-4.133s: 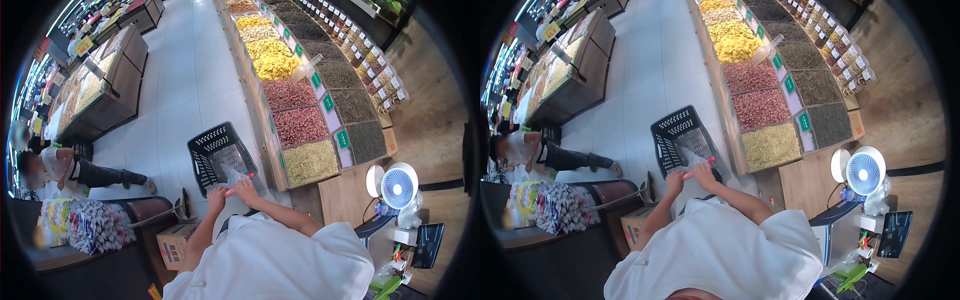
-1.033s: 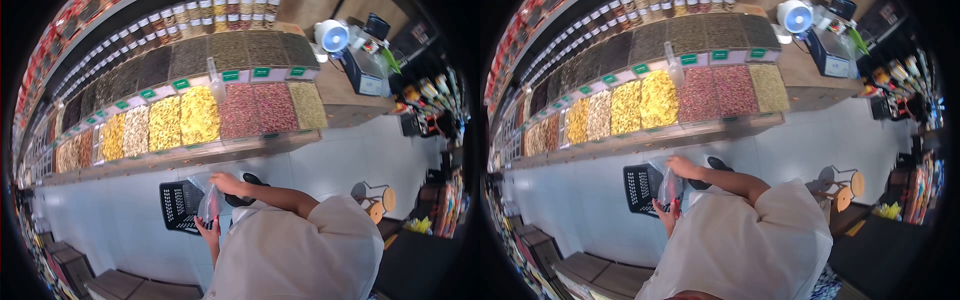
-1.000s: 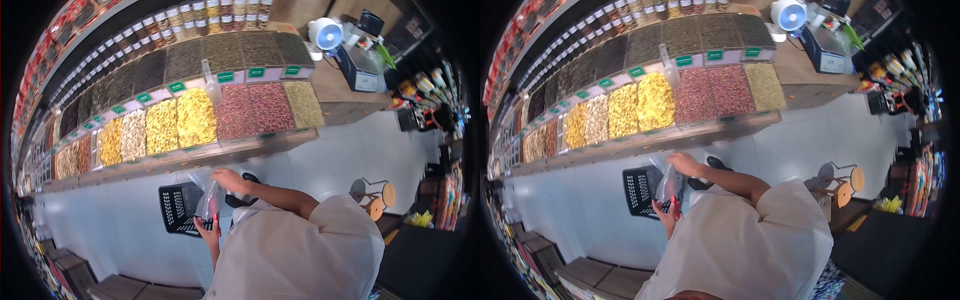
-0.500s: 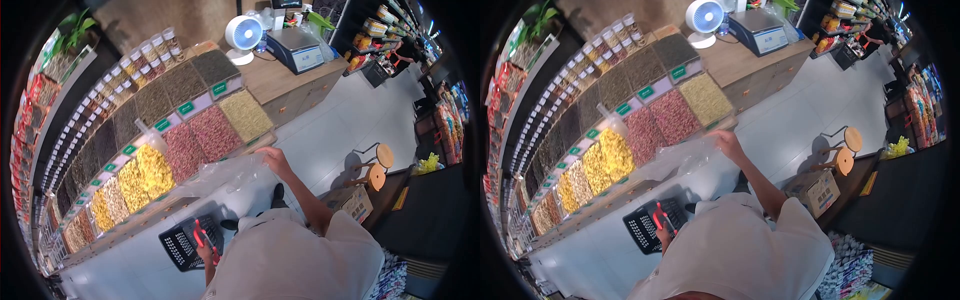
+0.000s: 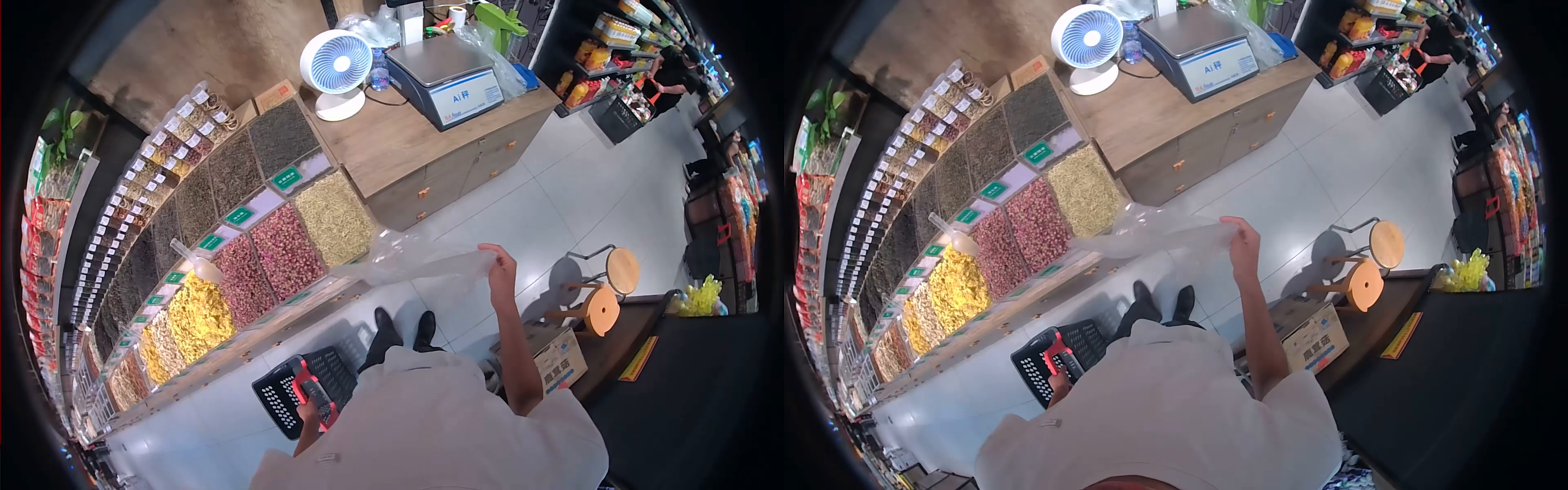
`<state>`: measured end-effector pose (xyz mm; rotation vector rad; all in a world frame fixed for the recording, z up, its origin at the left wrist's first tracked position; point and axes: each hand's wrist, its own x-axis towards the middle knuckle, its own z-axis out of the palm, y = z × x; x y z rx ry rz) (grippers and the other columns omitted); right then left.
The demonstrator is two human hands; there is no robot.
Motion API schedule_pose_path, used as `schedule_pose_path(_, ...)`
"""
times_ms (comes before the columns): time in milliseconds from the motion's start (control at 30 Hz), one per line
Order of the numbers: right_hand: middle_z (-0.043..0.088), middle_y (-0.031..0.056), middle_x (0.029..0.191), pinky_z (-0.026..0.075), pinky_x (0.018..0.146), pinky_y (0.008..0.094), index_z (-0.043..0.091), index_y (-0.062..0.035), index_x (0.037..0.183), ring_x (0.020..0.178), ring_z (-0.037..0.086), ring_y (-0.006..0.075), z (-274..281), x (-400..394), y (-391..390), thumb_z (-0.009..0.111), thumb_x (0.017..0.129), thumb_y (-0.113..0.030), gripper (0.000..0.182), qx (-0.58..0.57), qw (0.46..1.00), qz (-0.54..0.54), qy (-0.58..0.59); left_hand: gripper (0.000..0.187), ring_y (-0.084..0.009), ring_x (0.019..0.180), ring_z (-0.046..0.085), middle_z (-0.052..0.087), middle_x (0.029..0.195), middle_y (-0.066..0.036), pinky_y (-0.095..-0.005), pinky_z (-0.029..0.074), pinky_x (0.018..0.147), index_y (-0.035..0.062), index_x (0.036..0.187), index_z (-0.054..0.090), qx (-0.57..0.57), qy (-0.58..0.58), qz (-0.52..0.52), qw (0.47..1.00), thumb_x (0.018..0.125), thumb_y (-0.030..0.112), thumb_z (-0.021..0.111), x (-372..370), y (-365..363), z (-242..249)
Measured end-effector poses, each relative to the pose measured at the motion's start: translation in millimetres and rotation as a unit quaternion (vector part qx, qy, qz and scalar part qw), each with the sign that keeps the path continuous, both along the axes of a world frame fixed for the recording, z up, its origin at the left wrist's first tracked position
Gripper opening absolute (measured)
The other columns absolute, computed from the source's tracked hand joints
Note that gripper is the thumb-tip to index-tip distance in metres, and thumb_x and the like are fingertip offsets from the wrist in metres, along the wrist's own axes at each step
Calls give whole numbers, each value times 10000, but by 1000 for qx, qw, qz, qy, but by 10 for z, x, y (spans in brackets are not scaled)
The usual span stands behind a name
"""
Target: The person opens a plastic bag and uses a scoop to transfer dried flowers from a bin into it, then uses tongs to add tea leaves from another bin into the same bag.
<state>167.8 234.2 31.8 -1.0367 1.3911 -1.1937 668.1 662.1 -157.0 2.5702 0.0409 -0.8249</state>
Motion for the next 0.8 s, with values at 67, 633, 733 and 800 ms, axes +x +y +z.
schedule_pose_path(67,678,1,899,413,679,198,736,-10,1139,771,563,47,-81,-147,-176,434,915,115,396,-4,1000,-22,-21,396,-286,597,697,712,714,-159,-444,530,558,-82,877,738,28,-28,-19,999,856,310,789,-106,-90,-223)
schedule_pose_path(633,700,57,912,456,723,273,727,31,1093,781,598,136,118,546,-3465,407,866,119,402,-223,960,-50,164,357,-408,801,745,729,809,-276,-496,545,728,-100,872,727,19,-112,1,993,888,254,767,-1590,-1599,-140)
schedule_pose_path(733,704,119,956,494,808,336,715,36,1097,854,647,237,176,852,-3868,435,845,120,386,-351,913,-80,191,343,-400,787,746,728,799,-270,-498,540,717,-97,853,717,56,-93,2,994,882,241,764,-1723,-1823,20)
schedule_pose_path(800,685,153,1044,488,886,362,694,43,1122,967,642,284,111,993,-4012,452,851,115,370,-355,907,-62,217,324,-402,787,746,727,801,-270,-497,540,717,-88,837,709,-1,-57,50,997,877,229,759,-1742,-1905,-52)
